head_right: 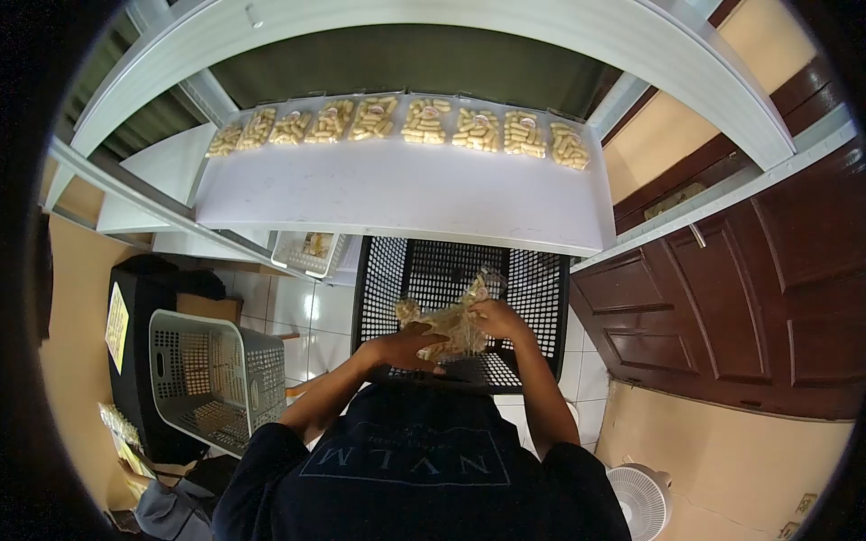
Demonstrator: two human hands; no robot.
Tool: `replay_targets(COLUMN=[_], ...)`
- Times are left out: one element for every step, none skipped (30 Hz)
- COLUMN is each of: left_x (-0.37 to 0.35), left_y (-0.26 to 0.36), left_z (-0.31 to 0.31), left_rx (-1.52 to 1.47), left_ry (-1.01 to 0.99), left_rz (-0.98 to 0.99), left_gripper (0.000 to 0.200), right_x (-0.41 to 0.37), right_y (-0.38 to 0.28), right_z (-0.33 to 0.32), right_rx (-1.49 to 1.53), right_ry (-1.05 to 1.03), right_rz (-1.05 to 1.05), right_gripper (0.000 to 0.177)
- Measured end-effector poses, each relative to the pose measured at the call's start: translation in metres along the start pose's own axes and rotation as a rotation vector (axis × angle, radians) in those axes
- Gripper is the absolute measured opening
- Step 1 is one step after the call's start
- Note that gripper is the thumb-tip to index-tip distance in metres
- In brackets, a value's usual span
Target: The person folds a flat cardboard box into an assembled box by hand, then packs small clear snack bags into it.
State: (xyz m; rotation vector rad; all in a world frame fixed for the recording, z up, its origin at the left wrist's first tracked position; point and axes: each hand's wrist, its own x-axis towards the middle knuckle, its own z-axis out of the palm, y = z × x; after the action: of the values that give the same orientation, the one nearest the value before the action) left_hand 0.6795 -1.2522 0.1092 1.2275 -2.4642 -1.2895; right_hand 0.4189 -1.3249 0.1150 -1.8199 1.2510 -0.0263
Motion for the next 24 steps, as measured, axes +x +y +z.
replay_targets(left_x=[0.004,0.008,0.012,0.016,0.022,0.037,0.055,0.073,0.096,0.12,0.149,0.167,0.178,0.19,0.203,0.219,0.222,0.22,0.217,0.213,0.211,0.207,0.201,0.193], left_y=[0.008,0.024,0.039,0.049,0.061,0.062,0.067,0.071,0.068,0.066,0.051,0.045,0.046,0.049,0.049,0.038,0.038,0.043,0.046,0.047,0.049,0.048,0.048,0.052], left_z=[-0.017,-0.051,-0.085,-0.113,-0.144,-0.167,-0.194,-0.219,-0.239,-0.259,-0.268,-0.282,-0.285,-0.289,-0.291,-0.289,-0.281,-0.275,-0.266,-0.259,-0.255,-0.247,-0.234,-0.223], left_rx=[0.005,-0.081,-0.169,-0.275,-0.311,-0.19,-0.222,-0.16,-0.086,0.041,0.196,0.191,0.205,0.332,0.451,0.454,0.44,0.459,0.467,0.443,0.435,0.458,0.474,0.489], left_ry=[-0.002,-0.13,-0.26,-0.197,-0.057,0.224,0.376,0.595,0.731,0.837,0.913,0.811,0.82,0.69,0.557,0.447,0.42,0.397,0.36,0.361,0.353,0.38,0.4,0.436], left_rz=[0.005,0.094,0.179,0.192,0.235,0.392,0.423,0.42,0.388,0.35,0.272,0.112,0.119,-0.075,-0.269,-0.313,-0.353,-0.362,-0.376,-0.36,-0.363,-0.337,-0.316,-0.308], left_gripper=[0.053,0.055,0.058,0.054,0.043,0.033,0.027,0.026,0.03,0.036,0.042,0.058,0.058,0.067,0.077,0.089,0.091,0.092,0.094,0.094,0.094,0.093,0.092,0.085], right_x=[-0.005,-0.011,-0.018,-0.027,-0.031,-0.023,-0.013,-0.002,0.012,0.036,0.059,0.075,0.09,0.102,0.115,0.131,0.138,0.133,0.128,0.122,0.115,0.105,0.094,0.083], right_y=[-0.01,-0.024,-0.044,-0.076,-0.1,-0.103,-0.106,-0.114,-0.121,-0.112,-0.1,-0.097,-0.097,-0.095,-0.079,-0.055,-0.046,-0.047,-0.048,-0.047,-0.048,-0.048,-0.047,-0.046], right_z=[-0.018,-0.041,-0.065,-0.093,-0.118,-0.136,-0.156,-0.178,-0.2,-0.222,-0.238,-0.244,-0.251,-0.255,-0.255,-0.256,-0.261,-0.254,-0.249,-0.244,-0.241,-0.233,-0.221,-0.212], right_rx=[-0.056,-0.004,0.049,0.156,0.266,0.226,0.184,0.061,-0.064,-0.111,-0.159,-0.157,-0.334,-0.5,-0.495,-0.461,-0.426,-0.451,-0.448,-0.464,-0.481,-0.468,-0.467,-0.449], right_ry=[-0.02,0.054,0.125,0.256,0.386,0.572,0.76,0.9,1.039,1.045,1.051,1.059,1.012,0.953,0.971,0.83,0.688,0.675,0.671,0.657,0.644,0.673,0.644,0.675], right_rz=[-0.001,-0.061,-0.122,-0.125,-0.127,-0.213,-0.301,-0.308,-0.313,-0.308,-0.305,-0.316,-0.023,0.271,0.262,0.323,0.381,0.393,0.396,0.401,0.404,0.397,0.409,0.382], right_gripper=[0.03,0.028,0.025,0.026,0.027,0.027,0.027,0.027,0.027,0.037,0.047,0.047,0.057,0.068,0.068,0.074,0.079,0.075,0.075,0.073,0.072,0.071,0.071,0.071])
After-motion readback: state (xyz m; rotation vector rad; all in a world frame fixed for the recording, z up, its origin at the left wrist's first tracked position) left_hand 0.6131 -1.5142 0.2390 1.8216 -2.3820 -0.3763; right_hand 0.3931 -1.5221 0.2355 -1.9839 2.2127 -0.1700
